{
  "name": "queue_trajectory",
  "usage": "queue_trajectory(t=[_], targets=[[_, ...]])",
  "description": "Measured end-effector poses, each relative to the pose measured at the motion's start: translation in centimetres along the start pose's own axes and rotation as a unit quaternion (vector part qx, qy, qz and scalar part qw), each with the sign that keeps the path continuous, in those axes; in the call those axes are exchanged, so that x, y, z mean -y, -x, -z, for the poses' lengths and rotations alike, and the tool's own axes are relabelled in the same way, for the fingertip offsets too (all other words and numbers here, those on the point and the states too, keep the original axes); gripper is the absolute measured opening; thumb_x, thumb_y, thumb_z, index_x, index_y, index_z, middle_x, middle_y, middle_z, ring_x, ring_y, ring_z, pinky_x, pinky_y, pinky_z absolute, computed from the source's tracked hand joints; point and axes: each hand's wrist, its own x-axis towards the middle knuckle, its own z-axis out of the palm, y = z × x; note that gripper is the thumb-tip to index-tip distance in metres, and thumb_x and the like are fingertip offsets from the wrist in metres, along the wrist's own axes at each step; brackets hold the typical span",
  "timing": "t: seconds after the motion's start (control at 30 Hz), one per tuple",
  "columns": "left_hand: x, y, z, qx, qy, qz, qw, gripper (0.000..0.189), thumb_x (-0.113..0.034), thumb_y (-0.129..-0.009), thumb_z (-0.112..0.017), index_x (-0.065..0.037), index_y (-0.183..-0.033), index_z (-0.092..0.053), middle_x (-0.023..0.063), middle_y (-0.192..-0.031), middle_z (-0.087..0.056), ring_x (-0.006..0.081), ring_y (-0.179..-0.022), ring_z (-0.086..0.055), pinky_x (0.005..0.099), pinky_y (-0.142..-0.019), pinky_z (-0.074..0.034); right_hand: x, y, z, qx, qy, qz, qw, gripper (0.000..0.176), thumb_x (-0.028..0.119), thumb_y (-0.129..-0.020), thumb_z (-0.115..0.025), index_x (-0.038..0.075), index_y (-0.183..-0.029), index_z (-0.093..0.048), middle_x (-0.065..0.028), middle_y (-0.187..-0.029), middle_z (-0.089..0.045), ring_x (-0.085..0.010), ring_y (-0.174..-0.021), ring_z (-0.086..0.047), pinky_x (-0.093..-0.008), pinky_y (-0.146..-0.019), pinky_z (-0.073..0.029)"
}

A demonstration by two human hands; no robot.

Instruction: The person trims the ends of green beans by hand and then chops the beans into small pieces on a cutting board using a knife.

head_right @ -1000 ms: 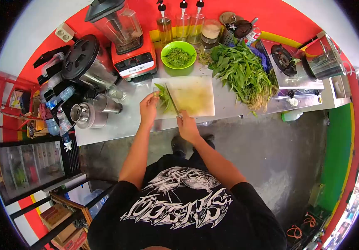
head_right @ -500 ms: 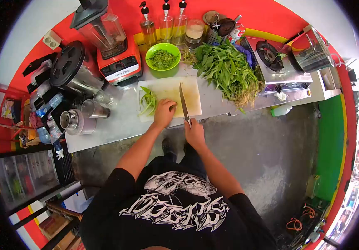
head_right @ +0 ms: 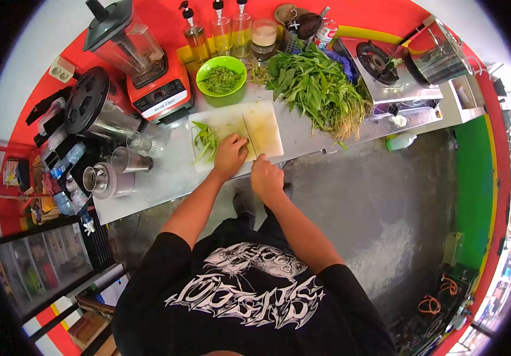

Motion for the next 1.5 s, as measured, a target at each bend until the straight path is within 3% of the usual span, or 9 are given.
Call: queue_trajectory(t=[0.4,0.47,0.67,0.77,0.9,0.97,1.13,1.27,1.5], targets=[[0.5,0.0,-0.3,-0.012,-0.013,-0.040,0.999,0.020,-0.013,-0.084,-0.064,-0.009,-0.103,-0.069,0.0087,-0.095,-0.060,0.0313,-0.094,-0.057,0.0450,-0.085,-0.046,0.4,-1.3,-3.0,-0.021,0.029,-0.011,0.999,0.027,0.029,-0.103,-0.047,0.003,-0.109,-0.049,-0.0204,-0.079,-0.071,-0.0392,-0.073,-0.072,-0.0504,-0.065,-0.058],[0.2,-0.1,-0.2,-0.009,-0.019,-0.033,0.999,0.021,-0.012,-0.084,-0.063,-0.009,-0.104,-0.069,0.0093,-0.094,-0.059,0.0313,-0.094,-0.057,0.0451,-0.085,-0.046,1.3,-0.3,-1.7,-0.013,0.064,-0.030,0.997,0.017,0.020,-0.099,-0.047,0.004,-0.105,-0.051,-0.0166,-0.075,-0.072,-0.0340,-0.070,-0.074,-0.0450,-0.063,-0.059],[0.1,-0.1,-0.2,-0.011,-0.008,-0.032,0.999,0.013,-0.010,-0.085,-0.064,-0.008,-0.098,-0.065,0.0104,-0.093,-0.057,0.0330,-0.096,-0.056,0.0451,-0.086,-0.046,0.0,-2.4,-4.9,-0.062,0.014,0.001,0.998,0.028,0.027,-0.101,-0.051,0.001,-0.113,-0.047,-0.0203,-0.079,-0.071,-0.0404,-0.075,-0.072,-0.0529,-0.068,-0.057],[0.3,-0.2,-0.3,-0.026,0.025,-0.026,0.999,0.010,-0.009,-0.085,-0.063,-0.008,-0.095,-0.064,0.0103,-0.092,-0.058,0.0328,-0.095,-0.057,0.0446,-0.086,-0.046,0.9,-1.6,-2.3,-0.011,0.041,-0.005,0.999,0.026,0.020,-0.100,-0.045,0.000,-0.114,-0.050,-0.0205,-0.084,-0.073,-0.0356,-0.077,-0.074,-0.0472,-0.068,-0.059],[1.1,-0.3,-0.8,-0.028,0.055,-0.003,0.998,0.007,-0.007,-0.085,-0.063,-0.006,-0.092,-0.064,0.0107,-0.090,-0.060,0.0333,-0.095,-0.058,0.0437,-0.085,-0.046,0.9,-1.2,-3.7,0.008,0.042,-0.041,0.998,0.025,0.018,-0.099,-0.045,0.000,-0.115,-0.050,-0.0200,-0.085,-0.073,-0.0355,-0.078,-0.074,-0.0476,-0.070,-0.059],[0.9,-0.5,-0.4,-0.028,0.059,-0.007,0.998,0.007,-0.008,-0.085,-0.063,-0.005,-0.092,-0.064,0.0108,-0.090,-0.060,0.0336,-0.094,-0.058,0.0438,-0.085,-0.046,0.5,-2.4,-4.1,-0.002,-0.019,-0.038,0.999,0.028,0.027,-0.102,-0.049,0.001,-0.113,-0.046,-0.0239,-0.086,-0.071,-0.0437,-0.080,-0.071,-0.0553,-0.074,-0.056],[1.2,-0.5,-0.5,-0.008,0.064,0.003,0.998,0.009,-0.008,-0.084,-0.064,-0.006,-0.093,-0.065,0.0112,-0.091,-0.062,0.0345,-0.094,-0.058,0.0442,-0.084,-0.046,1.1,-1.3,-2.9,-0.005,0.011,-0.013,1.000,0.025,0.030,-0.102,-0.048,0.005,-0.108,-0.046,-0.0248,-0.089,-0.071,-0.0442,-0.082,-0.071,-0.0548,-0.073,-0.056],[1.3,-0.4,-0.9,-0.030,0.067,-0.002,0.997,0.009,-0.007,-0.083,-0.064,-0.006,-0.092,-0.064,0.0113,-0.090,-0.062,0.0349,-0.093,-0.059,0.0445,-0.084,-0.047,1.9,-1.2,-2.2,0.055,0.009,-0.062,0.996,0.023,0.018,-0.099,-0.047,0.001,-0.115,-0.047,-0.0217,-0.092,-0.074,-0.0390,-0.086,-0.074,-0.0491,-0.075,-0.059],[0.9,-0.6,-0.1,-0.025,0.087,-0.010,0.996,0.006,-0.005,-0.084,-0.064,-0.003,-0.089,-0.062,0.0141,-0.087,-0.060,0.0369,-0.090,-0.057,0.0462,-0.079,-0.046,1.7,-2.4,-1.6,0.039,0.056,0.003,0.998,0.025,0.018,-0.099,-0.047,-0.001,-0.115,-0.048,-0.0223,-0.090,-0.073,-0.0383,-0.084,-0.074,-0.0462,-0.073,-0.060]])
